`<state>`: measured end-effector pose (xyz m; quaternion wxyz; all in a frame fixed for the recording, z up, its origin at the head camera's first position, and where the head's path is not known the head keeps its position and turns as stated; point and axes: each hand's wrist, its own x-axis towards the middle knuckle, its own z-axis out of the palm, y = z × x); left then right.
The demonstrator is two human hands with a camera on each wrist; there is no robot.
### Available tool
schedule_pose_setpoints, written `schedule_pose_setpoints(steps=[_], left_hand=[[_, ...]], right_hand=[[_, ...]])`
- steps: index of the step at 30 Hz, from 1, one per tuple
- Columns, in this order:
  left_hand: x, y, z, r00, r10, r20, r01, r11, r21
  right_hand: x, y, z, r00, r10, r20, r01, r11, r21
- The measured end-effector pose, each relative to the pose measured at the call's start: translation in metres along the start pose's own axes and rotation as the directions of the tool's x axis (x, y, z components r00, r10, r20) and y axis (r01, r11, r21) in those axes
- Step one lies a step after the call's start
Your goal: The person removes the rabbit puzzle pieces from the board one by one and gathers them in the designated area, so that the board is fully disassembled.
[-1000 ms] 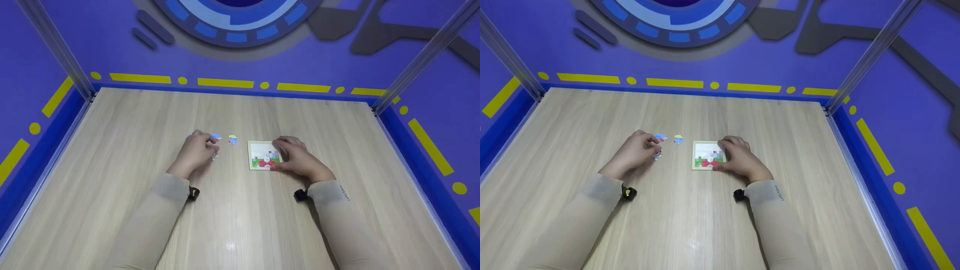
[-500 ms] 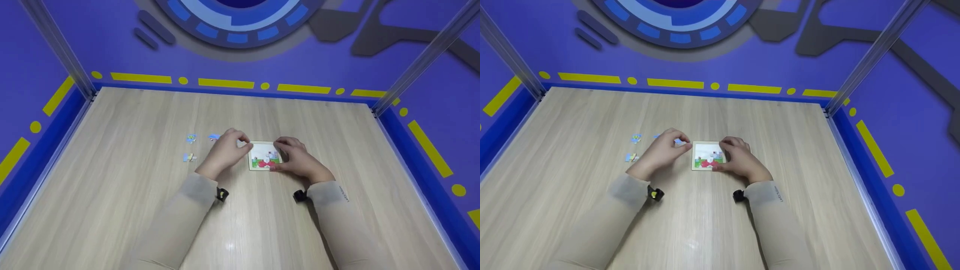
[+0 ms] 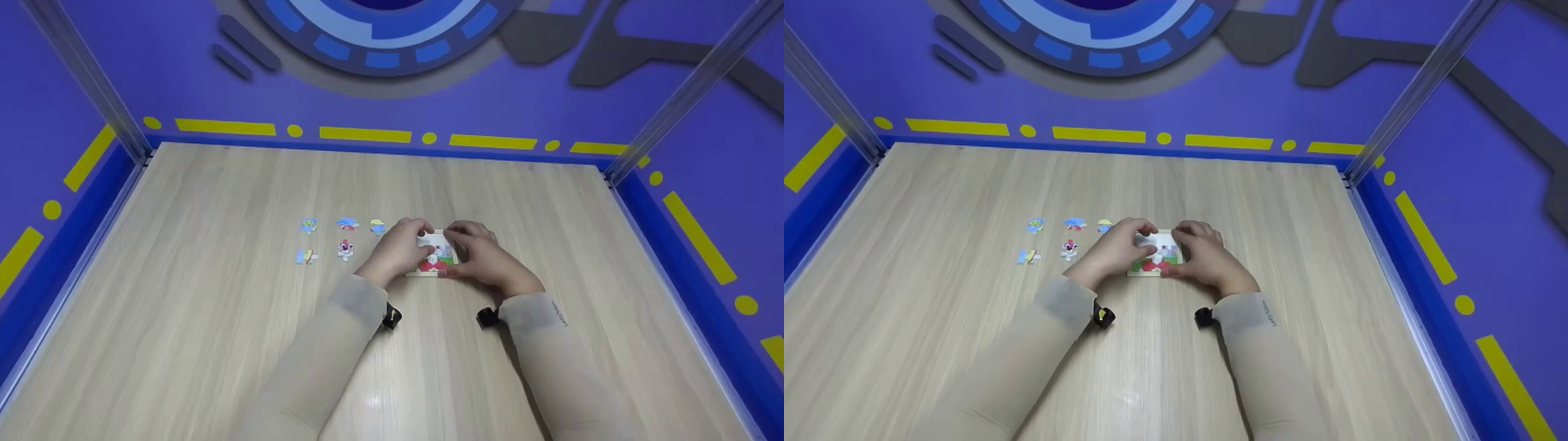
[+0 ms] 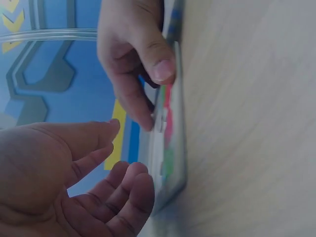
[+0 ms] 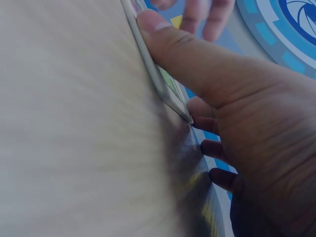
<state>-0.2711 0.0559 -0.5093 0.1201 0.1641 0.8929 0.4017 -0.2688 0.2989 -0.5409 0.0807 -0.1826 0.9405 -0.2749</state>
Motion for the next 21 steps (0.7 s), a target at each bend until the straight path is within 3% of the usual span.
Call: schedule_pose_setpoints(steps=[10,16,21], left_hand=[[0.004,0.006,0.020,0.998,-0.054,-0.028,0.058,0.986,0.155],[0.000,0.011,0.030,0.993,-0.102,-0.066,0.115,0.965,0.235],[-0.004,0.013,0.035,0.991,-0.105,-0.087,0.125,0.955,0.271]], right_hand=[[0.000,0.003,-0.001,1.000,0.008,-0.010,-0.007,1.000,0.009],[0.002,0.003,0.001,1.000,-0.012,-0.008,0.012,1.000,0.015],[0.002,0.002,0.000,1.000,-0.018,-0.014,0.018,1.000,0.010]])
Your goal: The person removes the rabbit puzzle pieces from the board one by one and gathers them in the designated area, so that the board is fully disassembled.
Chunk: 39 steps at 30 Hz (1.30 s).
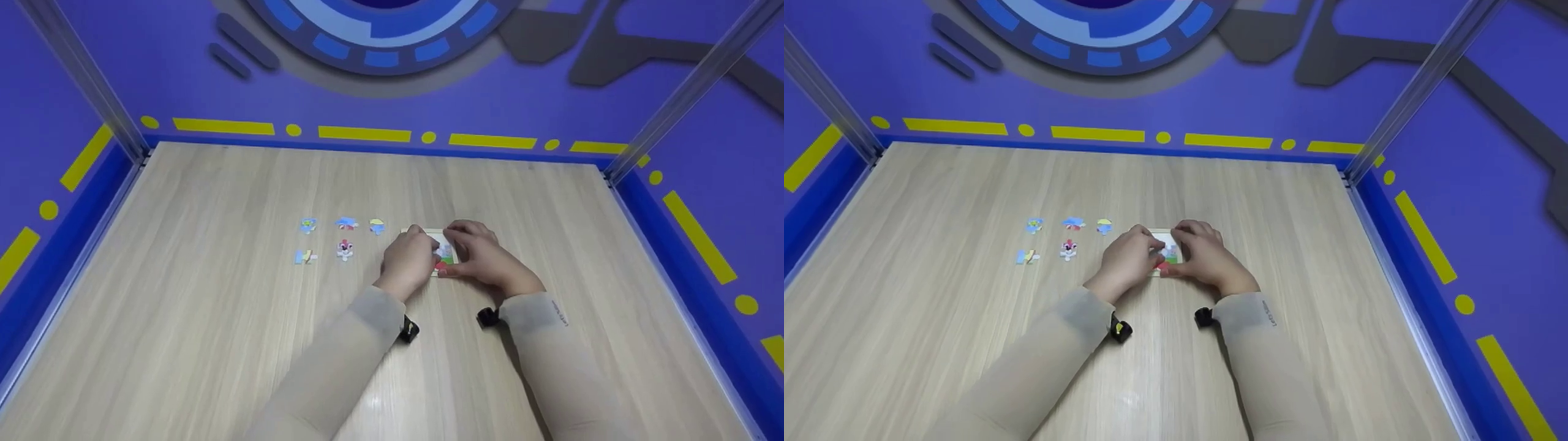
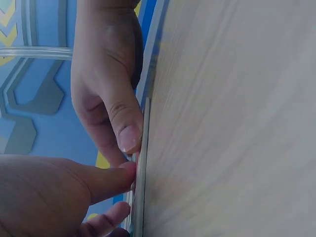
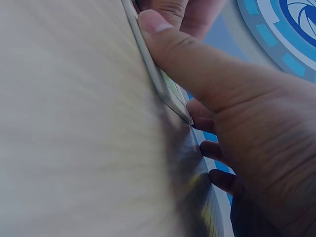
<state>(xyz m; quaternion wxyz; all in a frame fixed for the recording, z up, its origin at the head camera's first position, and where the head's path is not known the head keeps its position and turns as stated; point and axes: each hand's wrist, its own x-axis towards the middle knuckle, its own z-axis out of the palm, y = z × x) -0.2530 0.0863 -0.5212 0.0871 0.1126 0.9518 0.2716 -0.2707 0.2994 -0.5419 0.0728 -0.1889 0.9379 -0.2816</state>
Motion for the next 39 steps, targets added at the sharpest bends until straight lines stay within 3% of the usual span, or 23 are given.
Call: schedule_pose_setpoints(steps=[18,28,39], left_hand=[[0.0023,-0.0058,0.0038,0.997,0.036,-0.065,-0.042,0.995,-0.087],[0.0020,-0.0048,0.0049,0.995,0.078,-0.067,-0.083,0.993,-0.078],[0.0007,-0.0074,0.0082,0.991,0.115,-0.074,-0.116,0.993,-0.002]], right_hand=[[0.0012,-0.0007,-0.0031,1.000,-0.011,0.009,0.011,1.000,-0.021],[-0.0014,-0.0021,-0.0024,1.000,-0.009,-0.003,0.009,1.000,-0.023],[-0.0019,-0.0012,0.0014,1.000,-0.016,0.000,0.016,0.999,-0.041]])
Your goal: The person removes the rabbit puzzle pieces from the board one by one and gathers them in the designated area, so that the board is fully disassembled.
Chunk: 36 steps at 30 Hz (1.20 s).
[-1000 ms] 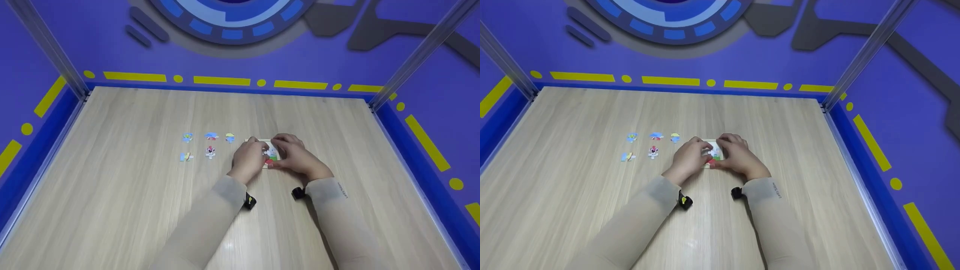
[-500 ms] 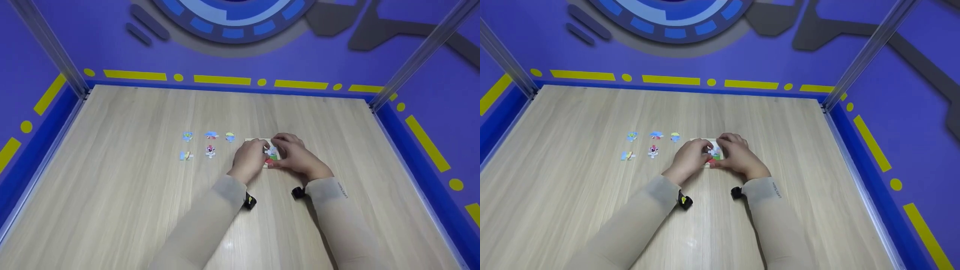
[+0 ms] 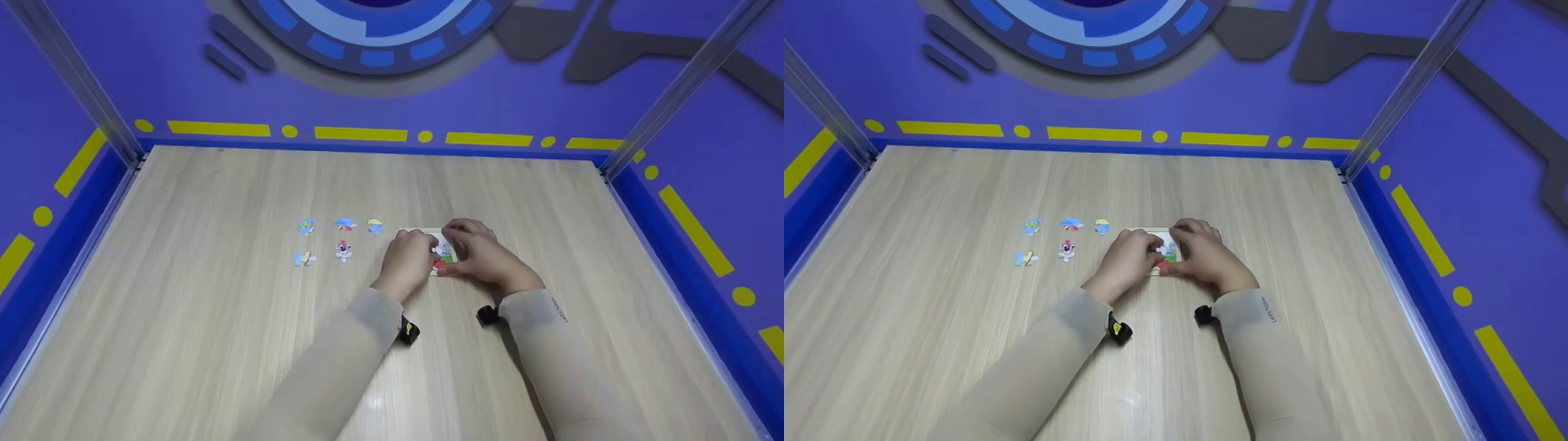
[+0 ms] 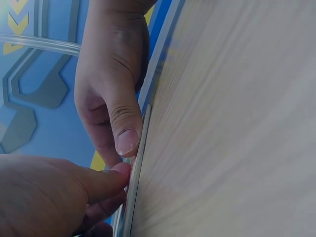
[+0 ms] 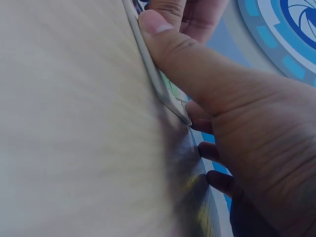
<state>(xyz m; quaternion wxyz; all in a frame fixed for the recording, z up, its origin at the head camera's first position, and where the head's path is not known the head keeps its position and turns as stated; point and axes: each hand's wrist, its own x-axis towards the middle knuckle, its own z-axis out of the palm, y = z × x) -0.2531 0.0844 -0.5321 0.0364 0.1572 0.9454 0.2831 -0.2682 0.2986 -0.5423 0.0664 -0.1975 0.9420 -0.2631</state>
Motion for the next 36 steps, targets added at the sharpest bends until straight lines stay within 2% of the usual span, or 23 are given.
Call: schedule_pose_setpoints(steps=[9,19,36], left_hand=[[0.002,-0.001,0.003,0.999,0.034,-0.027,-0.033,0.998,0.052],[0.000,-0.004,0.004,0.998,0.036,-0.045,-0.036,0.999,0.002],[0.000,-0.008,0.010,0.997,0.050,-0.065,-0.051,0.998,-0.024]], right_hand=[[0.003,-0.002,-0.003,1.000,-0.013,-0.012,0.013,1.000,-0.006],[0.003,0.000,-0.002,1.000,-0.011,-0.009,0.011,1.000,0.003],[0.002,0.002,-0.003,1.000,-0.019,-0.002,0.019,1.000,0.010]])
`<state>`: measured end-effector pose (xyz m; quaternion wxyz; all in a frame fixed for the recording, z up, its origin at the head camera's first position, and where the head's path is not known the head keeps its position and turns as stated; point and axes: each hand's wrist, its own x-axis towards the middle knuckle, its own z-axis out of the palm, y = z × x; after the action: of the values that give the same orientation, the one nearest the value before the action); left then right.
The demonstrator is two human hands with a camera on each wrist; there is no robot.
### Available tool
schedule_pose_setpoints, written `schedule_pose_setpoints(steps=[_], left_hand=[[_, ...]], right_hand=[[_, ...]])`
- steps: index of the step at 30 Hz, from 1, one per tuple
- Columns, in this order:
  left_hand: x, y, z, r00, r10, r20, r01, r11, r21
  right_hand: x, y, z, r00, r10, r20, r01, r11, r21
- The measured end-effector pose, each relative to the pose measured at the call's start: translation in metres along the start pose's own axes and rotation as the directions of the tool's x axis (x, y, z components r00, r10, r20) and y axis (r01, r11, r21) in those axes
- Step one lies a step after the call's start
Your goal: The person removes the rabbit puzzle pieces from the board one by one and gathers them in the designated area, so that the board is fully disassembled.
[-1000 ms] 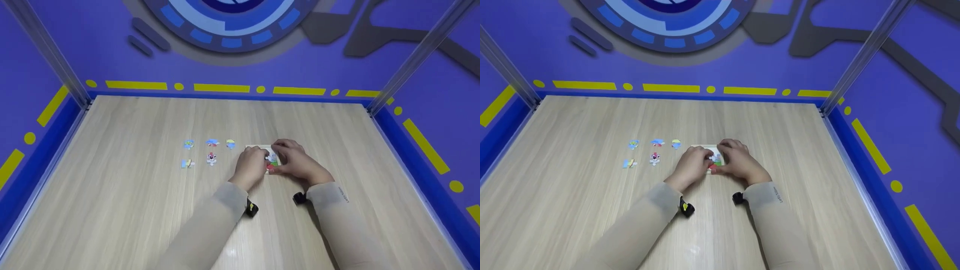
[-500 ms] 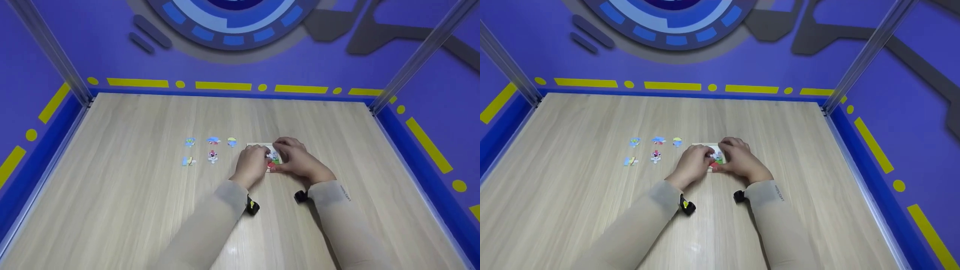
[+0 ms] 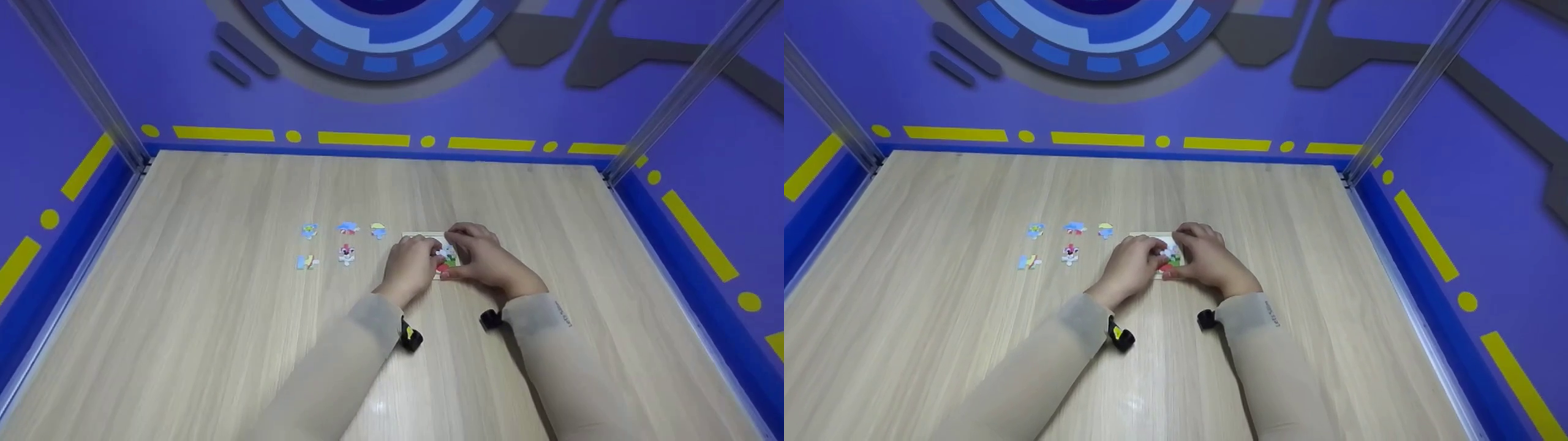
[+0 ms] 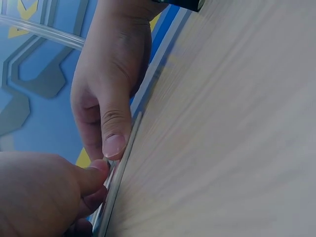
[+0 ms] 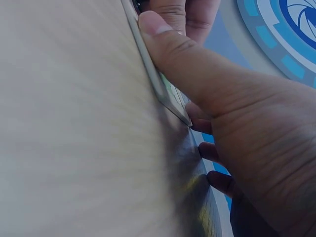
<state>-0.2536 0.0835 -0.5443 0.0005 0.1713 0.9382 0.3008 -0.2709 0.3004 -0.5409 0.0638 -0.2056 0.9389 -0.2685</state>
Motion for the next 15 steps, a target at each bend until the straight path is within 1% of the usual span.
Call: schedule_pose_setpoints(steps=[5,8,12,15], left_hand=[[-0.001,0.000,-0.003,1.000,-0.006,0.009,0.006,1.000,-0.028],[-0.001,-0.001,-0.008,0.999,-0.026,0.022,0.027,0.997,-0.074],[0.000,-0.002,-0.021,0.998,-0.051,0.033,0.055,0.989,-0.135],[-0.001,-0.006,-0.032,0.998,-0.054,0.039,0.059,0.988,-0.141]], right_hand=[[0.001,-0.001,-0.001,1.000,-0.001,0.000,0.001,1.000,0.001],[0.002,-0.001,0.000,1.000,0.005,0.009,-0.005,1.000,-0.004],[0.003,0.000,0.001,1.000,0.022,0.012,-0.022,1.000,-0.005],[0.001,-0.001,0.001,0.999,0.038,0.017,-0.038,0.999,-0.004]])
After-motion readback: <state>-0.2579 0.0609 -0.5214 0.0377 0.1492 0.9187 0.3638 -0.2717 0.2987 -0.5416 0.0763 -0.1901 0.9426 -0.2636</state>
